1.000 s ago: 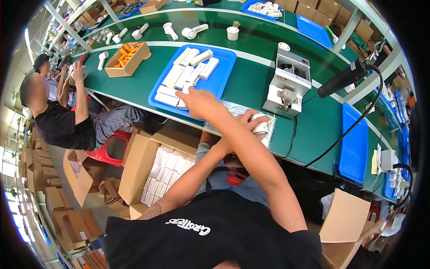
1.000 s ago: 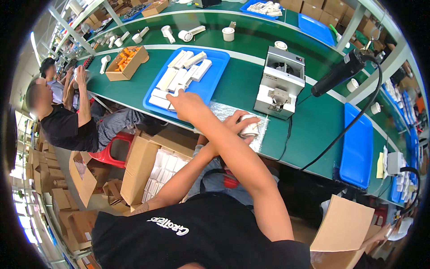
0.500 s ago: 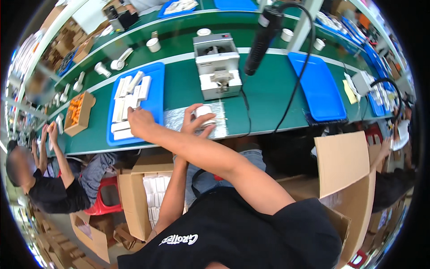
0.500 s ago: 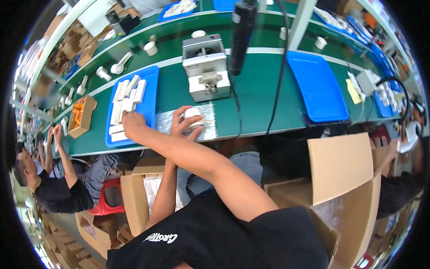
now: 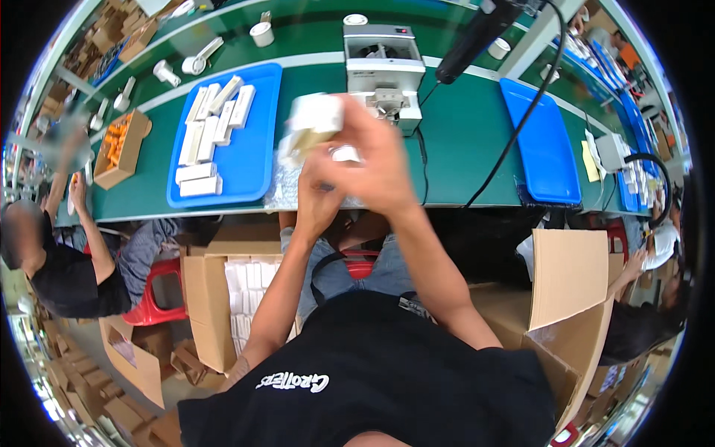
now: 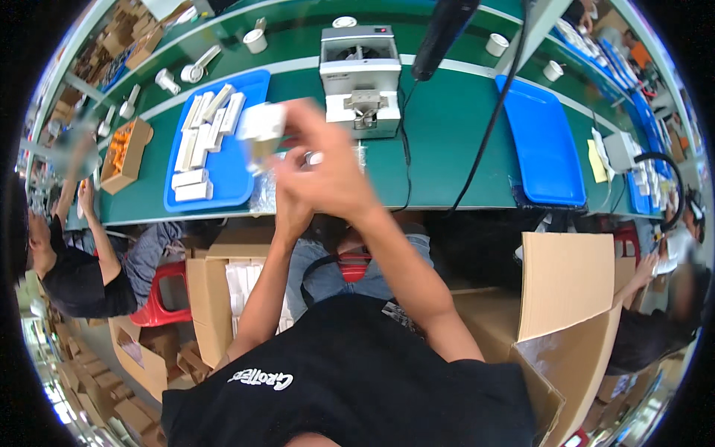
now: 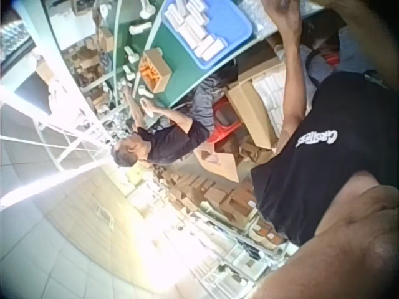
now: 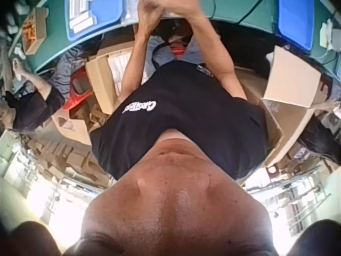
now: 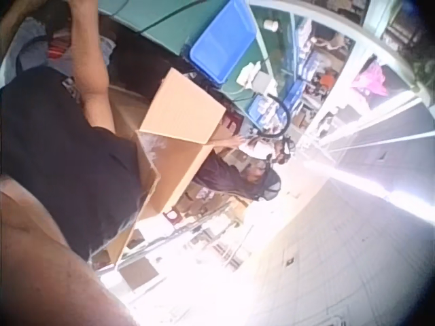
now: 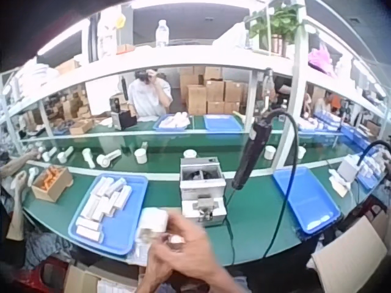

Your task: Using a handheld processing tool to treat small white plastic components and placing them into a box for shipping.

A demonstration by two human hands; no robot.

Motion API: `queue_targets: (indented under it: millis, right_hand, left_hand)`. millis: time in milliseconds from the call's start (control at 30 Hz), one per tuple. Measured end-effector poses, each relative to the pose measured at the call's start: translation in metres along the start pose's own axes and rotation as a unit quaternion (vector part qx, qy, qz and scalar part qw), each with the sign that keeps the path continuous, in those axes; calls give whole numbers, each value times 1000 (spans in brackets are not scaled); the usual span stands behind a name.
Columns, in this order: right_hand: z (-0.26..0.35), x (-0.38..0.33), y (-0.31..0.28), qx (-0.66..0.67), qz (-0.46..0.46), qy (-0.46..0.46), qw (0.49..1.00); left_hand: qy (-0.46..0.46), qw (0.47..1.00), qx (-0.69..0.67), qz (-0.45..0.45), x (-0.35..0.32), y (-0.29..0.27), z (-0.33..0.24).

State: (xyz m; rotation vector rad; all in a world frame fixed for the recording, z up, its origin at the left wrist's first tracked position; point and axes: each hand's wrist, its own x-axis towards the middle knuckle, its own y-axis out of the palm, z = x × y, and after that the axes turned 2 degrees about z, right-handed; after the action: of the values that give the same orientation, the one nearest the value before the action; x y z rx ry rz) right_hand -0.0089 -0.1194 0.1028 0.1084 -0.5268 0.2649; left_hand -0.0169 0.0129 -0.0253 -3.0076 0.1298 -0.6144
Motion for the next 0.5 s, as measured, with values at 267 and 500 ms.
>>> queue_targets:
  millis: [267,500]
  right_hand:
    - [-22,-75,-67,72,-245,54,965]
    - [-34,-76,-59,136,-273,65,950]
  left_hand:
    - [-9,998,-54,11,7,17,-25]
    - [-8,998,-63,7,10,19,-19]
